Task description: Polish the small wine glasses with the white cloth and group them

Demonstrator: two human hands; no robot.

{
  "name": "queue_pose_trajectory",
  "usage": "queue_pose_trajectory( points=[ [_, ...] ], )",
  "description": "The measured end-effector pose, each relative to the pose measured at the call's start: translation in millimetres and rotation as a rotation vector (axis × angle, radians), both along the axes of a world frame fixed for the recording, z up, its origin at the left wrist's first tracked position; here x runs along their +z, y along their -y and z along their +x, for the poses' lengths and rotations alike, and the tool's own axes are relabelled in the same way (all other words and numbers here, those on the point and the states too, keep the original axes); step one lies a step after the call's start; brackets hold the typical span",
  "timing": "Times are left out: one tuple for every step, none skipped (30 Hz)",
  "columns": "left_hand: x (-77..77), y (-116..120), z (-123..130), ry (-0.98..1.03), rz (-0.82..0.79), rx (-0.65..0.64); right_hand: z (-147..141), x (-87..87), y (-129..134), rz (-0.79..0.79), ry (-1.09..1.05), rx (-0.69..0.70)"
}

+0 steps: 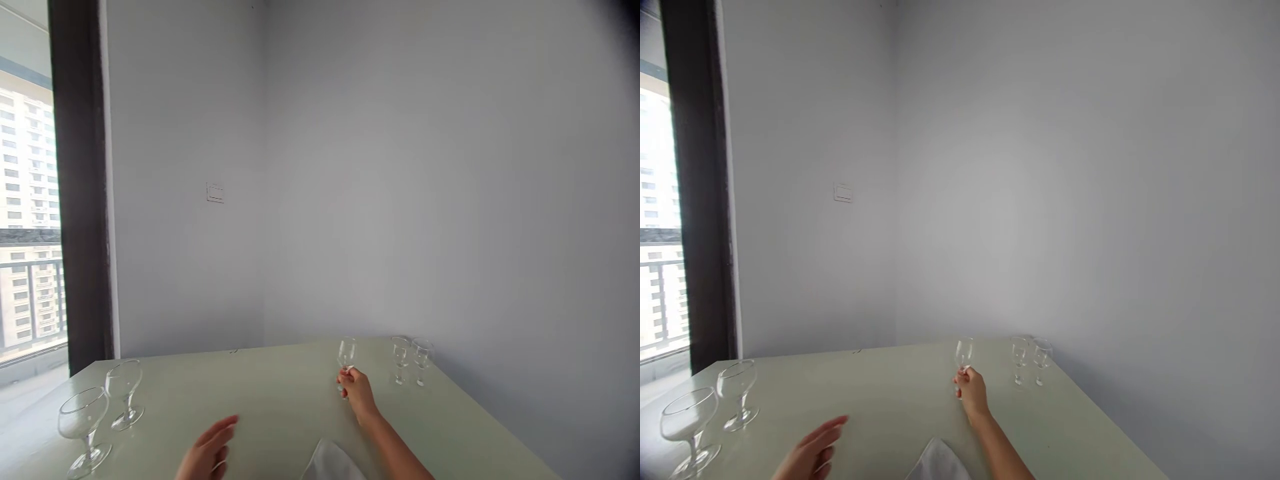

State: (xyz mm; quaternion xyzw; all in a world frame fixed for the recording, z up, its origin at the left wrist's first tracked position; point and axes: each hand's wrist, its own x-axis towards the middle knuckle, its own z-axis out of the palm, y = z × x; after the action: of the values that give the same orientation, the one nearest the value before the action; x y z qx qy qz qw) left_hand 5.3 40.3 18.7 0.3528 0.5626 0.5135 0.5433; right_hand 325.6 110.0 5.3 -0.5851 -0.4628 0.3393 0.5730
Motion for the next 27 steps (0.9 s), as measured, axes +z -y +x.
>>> queue_pose_trajectory(
  points=[
    [9.4, -0.1, 24.5, -0.068, 0.046, -0.073, -14.9, 4.1, 3.6, 0.022, 0.001, 0.048],
    [16.9, -1.9, 47.1, -0.146, 0.117, -0.122, -29.6, 8.0, 8.1, 0.043, 0.001, 0.097],
    [22.3, -5.2, 67.3, -0.161, 0.149, -0.147, -43.6, 11.5, 13.6, 0.063, 0.001, 0.146],
    [25.7, -9.6, 84.6, -0.166, 0.172, -0.162, -56.3, 14.3, 19.9, 0.082, 0.0, 0.196],
    [27.3, -14.3, 99.0, -0.171, 0.193, -0.171, -67.4, 16.5, 26.7, 0.098, 0.0, 0.25],
    [27.5, -18.4, 110.3, -0.168, 0.209, -0.184, -76.5, 17.9, 33.5, 0.111, 0.0, 0.299],
    [26.9, -21.4, 118.7, -0.164, 0.225, -0.203, -83.7, 18.9, 40.0, 0.122, 0.006, 0.342],
    [25.8, -22.8, 124.4, -0.156, 0.238, -0.226, -88.9, 19.6, 45.7, 0.13, 0.015, 0.376],
    [24.5, -22.7, 127.5, -0.147, 0.251, -0.248, -92.5, 20.1, 50.3, 0.136, 0.024, 0.406],
    [23.2, -21.4, 128.2, -0.139, 0.264, -0.263, -94.6, 20.6, 53.9, 0.141, 0.029, 0.437],
    [22.0, -19.5, 126.5, -0.135, 0.275, -0.266, -95.7, 21.2, 56.3, 0.141, 0.031, 0.469],
    [20.8, -17.7, 122.4, -0.137, 0.287, -0.253, -96.0, 21.9, 57.7, 0.134, 0.032, 0.503],
    [19.5, -16.5, 115.9, -0.145, 0.295, -0.225, -95.6, 22.5, 58.2, 0.12, 0.032, 0.533],
    [18.2, -16.2, 106.9, -0.158, 0.298, -0.184, -94.7, 23.0, 58.0, 0.101, 0.034, 0.545],
    [16.8, -16.8, 95.3, -0.176, 0.297, -0.133, -93.2, 23.1, 57.3, 0.085, 0.038, 0.541],
    [15.3, -18.0, 81.1, -0.196, 0.292, -0.076, -91.0, 22.7, 56.1, 0.077, 0.041, 0.52],
    [13.8, -19.3, 64.3, -0.217, 0.286, -0.016, -88.3, 21.6, 54.5, 0.079, 0.042, 0.489],
    [12.5, -20.2, 45.1, -0.238, 0.28, 0.042, -84.9, 19.6, 52.4, 0.088, 0.041, 0.447],
    [11.4, -20.2, 23.8, -0.261, 0.277, 0.098, -80.8, 16.6, 50.0, 0.096, 0.037, 0.397],
    [10.6, -18.8, 0.9, -0.288, 0.274, 0.151, -76.4, 12.8, 47.2, 0.098, 0.033, 0.346],
    [10.1, -16.0, -23.1, -0.316, 0.27, 0.2, -71.5, 8.2, 44.1, 0.09, 0.027, 0.295],
    [10.0, -11.8, -47.6, -0.346, 0.265, 0.251, -66.6, 3.1, 40.9, 0.071, 0.02, 0.249],
    [10.3, -6.5, -71.8, -0.376, 0.258, 0.3, -61.8, -2.1, 37.7, 0.045, 0.009, 0.213],
    [10.8, -0.6, -95.2, -0.406, 0.25, 0.349, -57.3, -7.2, 34.5, 0.019, -0.003, 0.191],
    [11.4, 5.5, -117.1, -0.434, 0.236, 0.398, -53.3, -11.9, 31.6, -0.003, -0.015, 0.179],
    [12.0, 11.3, -137.2, -0.462, 0.221, 0.439, -50.0, -15.9, 29.0, -0.021, -0.027, 0.169],
    [12.5, 16.2, -155.1, -0.489, 0.202, 0.476, -47.5, -19.2, 26.8, -0.035, -0.038, 0.164]
  ],
)
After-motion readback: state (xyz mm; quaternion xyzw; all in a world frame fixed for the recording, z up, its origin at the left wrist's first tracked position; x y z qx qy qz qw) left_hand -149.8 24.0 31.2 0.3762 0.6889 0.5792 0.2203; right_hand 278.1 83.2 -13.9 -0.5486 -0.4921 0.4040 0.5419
